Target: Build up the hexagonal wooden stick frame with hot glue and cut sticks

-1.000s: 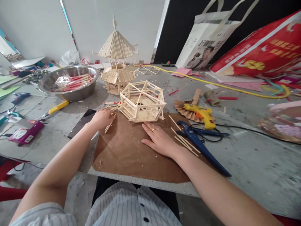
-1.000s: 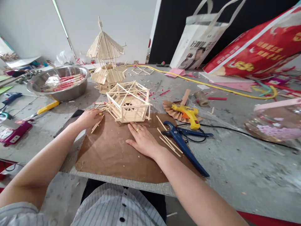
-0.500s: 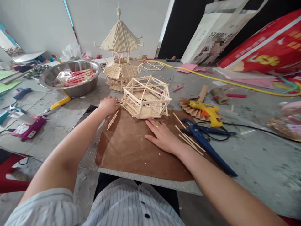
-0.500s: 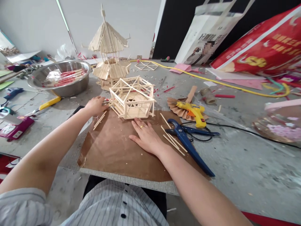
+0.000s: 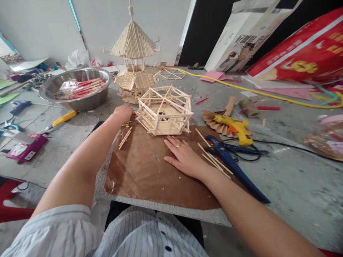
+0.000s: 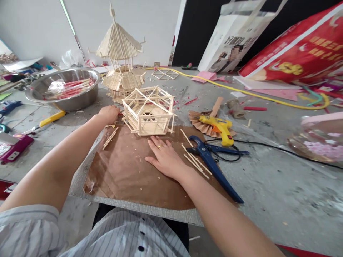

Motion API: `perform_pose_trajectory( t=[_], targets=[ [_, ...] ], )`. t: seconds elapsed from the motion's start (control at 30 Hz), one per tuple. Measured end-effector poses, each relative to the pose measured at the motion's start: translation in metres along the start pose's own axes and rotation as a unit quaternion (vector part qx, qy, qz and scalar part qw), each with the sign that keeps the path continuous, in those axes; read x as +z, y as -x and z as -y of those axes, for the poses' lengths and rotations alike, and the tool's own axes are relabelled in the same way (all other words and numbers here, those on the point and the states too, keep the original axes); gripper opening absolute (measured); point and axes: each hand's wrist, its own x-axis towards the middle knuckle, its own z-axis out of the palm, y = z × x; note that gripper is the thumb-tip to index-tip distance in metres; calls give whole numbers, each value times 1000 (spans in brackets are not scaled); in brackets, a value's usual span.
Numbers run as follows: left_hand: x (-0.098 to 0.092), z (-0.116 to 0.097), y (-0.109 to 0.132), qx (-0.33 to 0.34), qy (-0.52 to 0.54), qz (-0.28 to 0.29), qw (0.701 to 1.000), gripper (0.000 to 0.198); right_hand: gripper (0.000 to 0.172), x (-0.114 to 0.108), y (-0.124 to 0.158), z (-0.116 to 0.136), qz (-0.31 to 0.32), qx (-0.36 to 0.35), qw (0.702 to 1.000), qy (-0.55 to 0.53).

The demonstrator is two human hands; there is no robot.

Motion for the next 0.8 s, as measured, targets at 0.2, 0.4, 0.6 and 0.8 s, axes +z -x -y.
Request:
perform_pose_trajectory(
  t=[0.2, 0.4, 0.6, 0.8],
  targets=[
    [6, 1, -1, -27, 25, -2, 999, 40, 58, 0, 1, -2, -1, -7, 1000, 7],
    [10, 6, -6, -44, 55, 7, 998, 50, 57, 3, 2, -4, -12, -13, 1000, 4],
    [15, 10, -13, -77, 86, 0, 993, 52, 59, 1, 1, -4, -2, -14, 1000, -1],
    [10, 20, -11, -129, 129, -55, 982, 43, 59, -2, 1, -4, 9, -15, 1000, -2]
  ],
)
